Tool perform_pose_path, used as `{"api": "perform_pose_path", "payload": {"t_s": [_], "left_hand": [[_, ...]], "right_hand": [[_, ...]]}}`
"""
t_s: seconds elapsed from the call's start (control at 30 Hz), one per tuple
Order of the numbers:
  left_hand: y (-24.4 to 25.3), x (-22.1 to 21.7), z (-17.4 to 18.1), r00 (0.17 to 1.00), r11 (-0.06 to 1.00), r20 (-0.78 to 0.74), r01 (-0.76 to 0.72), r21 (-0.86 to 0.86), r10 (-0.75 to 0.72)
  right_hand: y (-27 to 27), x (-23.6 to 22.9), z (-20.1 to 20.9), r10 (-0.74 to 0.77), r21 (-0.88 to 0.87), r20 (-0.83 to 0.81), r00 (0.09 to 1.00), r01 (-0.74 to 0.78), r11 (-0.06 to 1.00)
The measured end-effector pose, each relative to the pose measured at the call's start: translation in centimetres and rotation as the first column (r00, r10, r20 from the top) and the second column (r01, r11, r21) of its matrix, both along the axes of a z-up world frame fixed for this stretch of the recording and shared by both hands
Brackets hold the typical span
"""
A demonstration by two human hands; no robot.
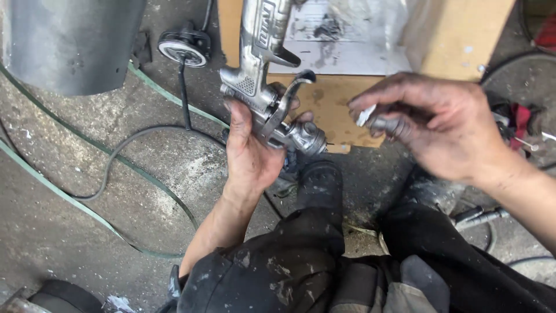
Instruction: The person assembles a pneumatic tool by inserting a spring and pin, attaching a nozzle, and connecting an air hose. They use a screwdriver to secure internal components and a rag to wipe the nozzle before final assembly.
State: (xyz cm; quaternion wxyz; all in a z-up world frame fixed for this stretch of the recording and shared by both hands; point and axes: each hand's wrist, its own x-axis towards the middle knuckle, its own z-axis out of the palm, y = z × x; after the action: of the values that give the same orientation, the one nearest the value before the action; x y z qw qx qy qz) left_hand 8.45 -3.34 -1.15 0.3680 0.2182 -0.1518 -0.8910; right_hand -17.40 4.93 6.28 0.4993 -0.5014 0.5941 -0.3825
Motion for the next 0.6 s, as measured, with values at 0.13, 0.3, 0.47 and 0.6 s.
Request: {"api": "perform_pose_path", "payload": {"t_s": [0.13,0.3,0.47,0.6], "left_hand": [[1.4,-2.1,-0.3,1.0,0.999,-0.004,-0.011,-0.049,0.011],[3.4,-4.2,-0.8,0.989,0.999,-0.14,0.046,0.005,-0.045],[4.7,-5.1,0.3,0.993,0.998,-0.116,0.035,0.059,-0.028],[5.2,-6.1,1.2,0.992,0.998,-0.121,0.033,-0.048,-0.038]], "right_hand": [[3.4,0.5,0.7,-0.044,-0.12,-0.084,0.995,0.034,0.992],[4.6,1.2,1.9,-0.048,-0.227,-0.109,0.993,0.022,0.974],[6.1,0.8,2.4,-0.069,-0.252,-0.189,0.979,0.02,0.968],[7.4,0.2,2.2,-0.053,-0.314,-0.343,0.938,-0.061,0.947]]}}
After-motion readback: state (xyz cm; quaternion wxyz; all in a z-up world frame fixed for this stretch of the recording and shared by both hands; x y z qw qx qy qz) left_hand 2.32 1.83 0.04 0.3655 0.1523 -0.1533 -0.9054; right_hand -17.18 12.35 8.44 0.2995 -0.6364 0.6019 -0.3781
